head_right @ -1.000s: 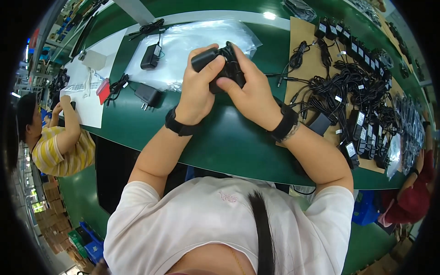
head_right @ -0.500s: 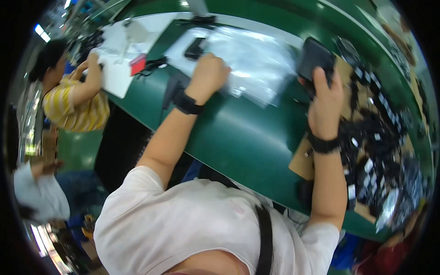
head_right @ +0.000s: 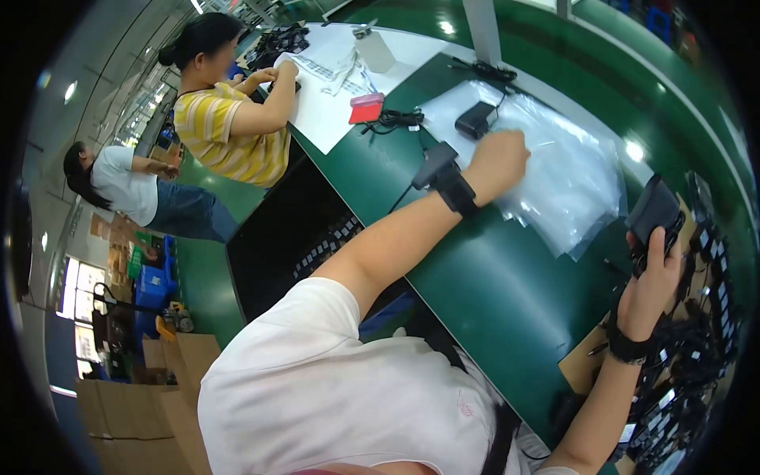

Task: The person picks up a power adapter and a plastic bag, places the adapter inside the bag, and sets it aside. They then pick up another power adapter, wrap its cord, and place it into a new plastic bag before setting it down on the table.

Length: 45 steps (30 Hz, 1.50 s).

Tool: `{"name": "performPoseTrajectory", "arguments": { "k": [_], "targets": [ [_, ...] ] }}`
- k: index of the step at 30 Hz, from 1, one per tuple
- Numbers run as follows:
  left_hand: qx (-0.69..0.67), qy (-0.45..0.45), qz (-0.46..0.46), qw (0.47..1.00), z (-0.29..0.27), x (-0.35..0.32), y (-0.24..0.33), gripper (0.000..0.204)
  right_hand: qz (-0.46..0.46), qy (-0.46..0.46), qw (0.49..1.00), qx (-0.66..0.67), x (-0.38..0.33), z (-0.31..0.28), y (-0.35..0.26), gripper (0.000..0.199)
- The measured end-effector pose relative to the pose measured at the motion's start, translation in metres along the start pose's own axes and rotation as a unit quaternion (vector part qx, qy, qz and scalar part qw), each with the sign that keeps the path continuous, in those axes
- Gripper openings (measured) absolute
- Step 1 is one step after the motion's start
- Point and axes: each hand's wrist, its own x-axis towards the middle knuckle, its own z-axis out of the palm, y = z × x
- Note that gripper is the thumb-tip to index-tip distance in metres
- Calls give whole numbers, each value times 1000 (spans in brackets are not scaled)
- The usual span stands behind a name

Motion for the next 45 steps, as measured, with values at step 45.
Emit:
{"name": "performPoseTrajectory", "arguments": {
  "k": [45],
  "targets": [
    [-289,-123,-71,947,-26,-26,54,32,144,-88,983,72,-9,-19,5,33]
  ]
}}
